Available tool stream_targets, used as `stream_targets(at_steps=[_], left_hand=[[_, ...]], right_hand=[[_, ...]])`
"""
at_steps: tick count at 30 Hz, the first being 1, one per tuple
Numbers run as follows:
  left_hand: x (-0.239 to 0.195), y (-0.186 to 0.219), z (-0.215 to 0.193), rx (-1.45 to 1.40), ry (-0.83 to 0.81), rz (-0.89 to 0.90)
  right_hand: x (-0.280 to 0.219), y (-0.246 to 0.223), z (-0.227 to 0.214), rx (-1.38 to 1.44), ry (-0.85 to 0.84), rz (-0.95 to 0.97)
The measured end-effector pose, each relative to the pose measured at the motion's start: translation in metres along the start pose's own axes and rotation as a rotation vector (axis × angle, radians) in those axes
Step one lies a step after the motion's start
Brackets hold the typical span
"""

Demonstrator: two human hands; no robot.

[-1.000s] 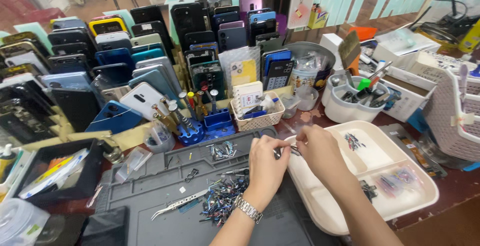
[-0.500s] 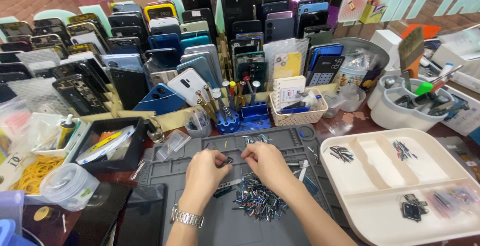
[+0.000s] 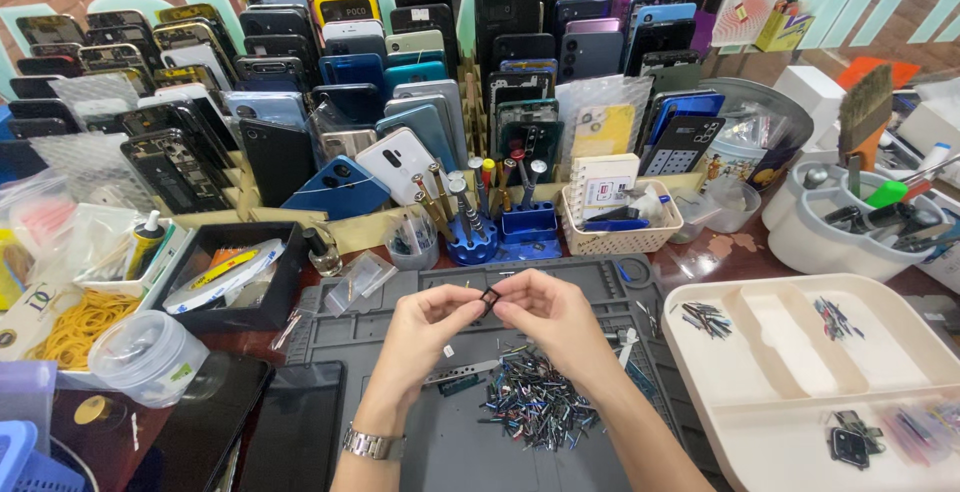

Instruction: The person sorts small electronic components from a large pile on a workbench into a compartmentalized tray. They pick up individual items, separate them, and place them into specific sections of the tray.

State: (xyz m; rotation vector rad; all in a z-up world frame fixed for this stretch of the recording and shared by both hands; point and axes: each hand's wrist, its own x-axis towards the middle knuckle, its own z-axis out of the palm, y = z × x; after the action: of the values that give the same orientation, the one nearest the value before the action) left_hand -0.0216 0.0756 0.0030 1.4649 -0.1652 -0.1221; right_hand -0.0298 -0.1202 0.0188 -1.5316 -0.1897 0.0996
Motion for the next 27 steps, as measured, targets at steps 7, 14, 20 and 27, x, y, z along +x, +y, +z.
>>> stream_targets(at_steps=[7, 14, 20, 27], left_hand=[[-0.001, 0.001, 0.002, -0.192, -0.098, 0.129], [0.001, 0.003, 0.000, -0.103, -0.073, 0.164], [0.000, 0.011, -0.033, 0.197, 0.219, 0.255], [-0.008, 0.012, -0.064, 0.154, 0.468, 0.288]], right_hand=[[-0.018, -0.014, 0.008, -0.020, -0.008, -0.162], [-0.015, -0.019, 0.013, -0.184, 0.037, -0.136], [0.007, -0.013, 0.034, -0.370, 0.126, -0.079], [0.011, 0.010, 0.103, -0.802, -0.071, -0.666]])
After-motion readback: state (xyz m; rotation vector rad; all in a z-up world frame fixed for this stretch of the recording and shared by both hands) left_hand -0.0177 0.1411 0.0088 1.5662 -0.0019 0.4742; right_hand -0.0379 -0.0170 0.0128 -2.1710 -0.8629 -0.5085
